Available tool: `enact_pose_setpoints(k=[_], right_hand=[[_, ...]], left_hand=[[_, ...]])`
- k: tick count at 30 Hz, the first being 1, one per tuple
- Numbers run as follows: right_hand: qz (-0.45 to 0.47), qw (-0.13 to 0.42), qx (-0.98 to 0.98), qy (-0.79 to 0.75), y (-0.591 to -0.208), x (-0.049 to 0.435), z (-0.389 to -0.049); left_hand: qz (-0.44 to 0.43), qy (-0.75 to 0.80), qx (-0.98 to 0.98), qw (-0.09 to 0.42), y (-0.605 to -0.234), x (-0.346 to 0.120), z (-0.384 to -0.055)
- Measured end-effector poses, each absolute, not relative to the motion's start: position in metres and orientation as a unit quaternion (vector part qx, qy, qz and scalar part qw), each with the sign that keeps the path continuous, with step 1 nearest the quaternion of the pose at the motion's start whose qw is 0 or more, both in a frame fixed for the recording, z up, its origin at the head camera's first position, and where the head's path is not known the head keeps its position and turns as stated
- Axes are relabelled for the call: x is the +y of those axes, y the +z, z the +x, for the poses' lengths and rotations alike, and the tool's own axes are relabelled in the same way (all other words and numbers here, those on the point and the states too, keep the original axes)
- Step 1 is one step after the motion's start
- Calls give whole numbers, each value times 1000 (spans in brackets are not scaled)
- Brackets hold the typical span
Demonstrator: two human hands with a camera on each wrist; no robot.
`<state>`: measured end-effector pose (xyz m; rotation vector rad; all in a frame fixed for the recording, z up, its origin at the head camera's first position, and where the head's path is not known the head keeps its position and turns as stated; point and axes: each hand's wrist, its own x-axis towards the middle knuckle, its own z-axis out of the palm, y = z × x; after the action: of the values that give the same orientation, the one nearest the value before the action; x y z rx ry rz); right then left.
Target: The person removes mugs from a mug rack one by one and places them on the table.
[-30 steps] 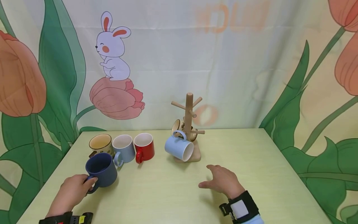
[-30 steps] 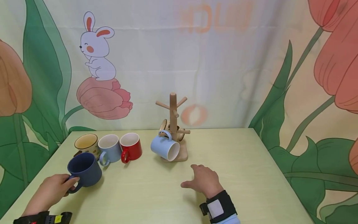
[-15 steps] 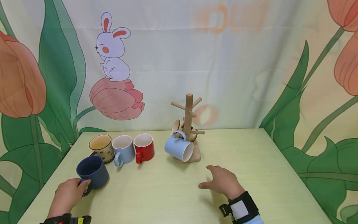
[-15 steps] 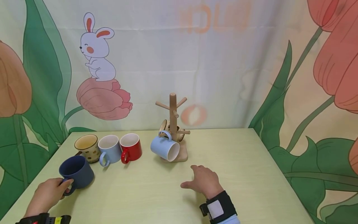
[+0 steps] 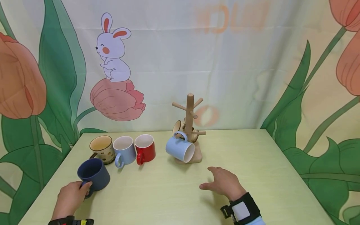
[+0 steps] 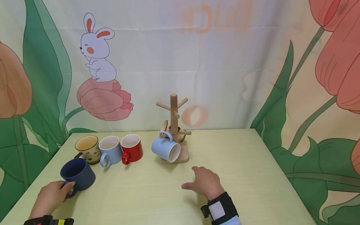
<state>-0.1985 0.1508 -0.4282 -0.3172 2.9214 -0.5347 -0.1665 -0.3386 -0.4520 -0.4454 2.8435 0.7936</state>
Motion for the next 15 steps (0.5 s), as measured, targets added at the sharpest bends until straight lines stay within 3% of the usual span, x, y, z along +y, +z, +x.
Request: enact_pose_setpoints(k=[15], right_hand=[[-107,83,973,-185,-430,152,-198]], left_hand=[[-154,263,949,79,-444,-332,-169]])
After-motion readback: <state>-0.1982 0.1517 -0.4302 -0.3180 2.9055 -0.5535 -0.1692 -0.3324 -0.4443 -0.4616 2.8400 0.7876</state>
